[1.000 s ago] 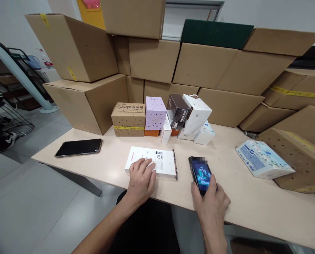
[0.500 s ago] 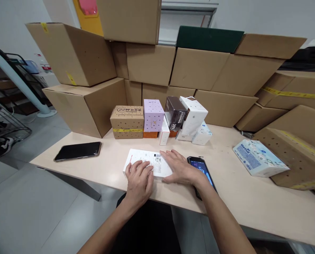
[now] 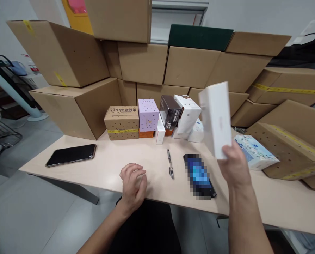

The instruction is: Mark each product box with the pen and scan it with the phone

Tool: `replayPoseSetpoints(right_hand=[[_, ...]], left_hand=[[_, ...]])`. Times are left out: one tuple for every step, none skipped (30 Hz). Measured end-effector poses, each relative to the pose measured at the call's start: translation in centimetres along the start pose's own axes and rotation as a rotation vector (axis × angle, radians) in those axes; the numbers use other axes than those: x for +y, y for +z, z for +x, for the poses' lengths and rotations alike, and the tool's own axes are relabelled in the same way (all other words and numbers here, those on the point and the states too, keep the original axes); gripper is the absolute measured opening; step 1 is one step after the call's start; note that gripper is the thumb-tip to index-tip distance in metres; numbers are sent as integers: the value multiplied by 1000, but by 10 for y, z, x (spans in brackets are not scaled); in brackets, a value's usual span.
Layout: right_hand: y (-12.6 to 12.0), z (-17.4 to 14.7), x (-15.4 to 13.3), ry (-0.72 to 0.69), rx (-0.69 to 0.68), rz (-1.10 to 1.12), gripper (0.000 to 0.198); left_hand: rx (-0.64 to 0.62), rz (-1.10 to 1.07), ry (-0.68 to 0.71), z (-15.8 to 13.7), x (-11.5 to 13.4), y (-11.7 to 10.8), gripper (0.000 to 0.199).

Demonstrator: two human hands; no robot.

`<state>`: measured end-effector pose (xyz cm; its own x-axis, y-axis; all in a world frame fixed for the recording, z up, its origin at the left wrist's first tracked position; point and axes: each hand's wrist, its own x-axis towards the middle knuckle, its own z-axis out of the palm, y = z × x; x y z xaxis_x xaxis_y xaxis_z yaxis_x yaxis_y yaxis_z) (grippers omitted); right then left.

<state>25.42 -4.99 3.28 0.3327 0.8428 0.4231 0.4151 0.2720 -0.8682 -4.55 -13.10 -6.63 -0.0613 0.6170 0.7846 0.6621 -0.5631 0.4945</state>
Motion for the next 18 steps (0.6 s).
replayPoseSetpoints(right_hand=[[-3, 14, 0, 105, 1, 125, 59], [-4, 29, 0, 229, -13, 201, 58], [-4, 44, 0, 299, -20, 205, 57], [-2, 59, 0, 343, -26, 196, 56], [2, 73, 0, 381, -39, 184, 54], [7, 87, 0, 407, -55, 169, 52], [13, 99, 1, 431, -73, 156, 49], [18, 110, 3, 453, -94, 142, 46], [23, 119, 4, 473, -117, 125, 44], [28, 126, 6, 489, -142, 108, 44], [32, 132, 8, 503, -167, 90, 45], [35, 136, 9, 515, -190, 71, 48], [36, 138, 11, 525, -208, 51, 52], [37, 139, 11, 534, -222, 30, 56], [37, 139, 12, 539, -233, 10, 59], [37, 137, 12, 539, -239, -8, 62], [35, 136, 13, 531, -242, -24, 64], [33, 134, 13, 513, -237, -37, 65]], left_hand=[[-30, 7, -10, 1, 0, 1, 25], [-57, 15, -18, 1, 0, 2, 25], [-81, 24, -22, 2, 0, 2, 25], [-99, 34, -23, 2, 1, 3, 25], [-111, 44, -23, 2, 1, 3, 26], [-119, 54, -24, 2, 1, 3, 26], [-125, 63, -25, 3, 1, 3, 26], [-130, 70, -26, 3, 1, 3, 26], [-136, 76, -29, 3, 1, 2, 25], [-143, 82, -33, 3, 1, 2, 25], [-148, 86, -37, 3, 1, 3, 25], [-151, 89, -41, 3, 0, 3, 25], [-154, 91, -45, 4, 0, 3, 25], [-158, 92, -47, 4, 0, 3, 25], [-164, 93, -48, 4, 0, 4, 25], [-170, 95, -48, 4, 0, 4, 26], [-177, 98, -48, 4, -1, 4, 26], [-184, 102, -49, 4, -1, 4, 27]])
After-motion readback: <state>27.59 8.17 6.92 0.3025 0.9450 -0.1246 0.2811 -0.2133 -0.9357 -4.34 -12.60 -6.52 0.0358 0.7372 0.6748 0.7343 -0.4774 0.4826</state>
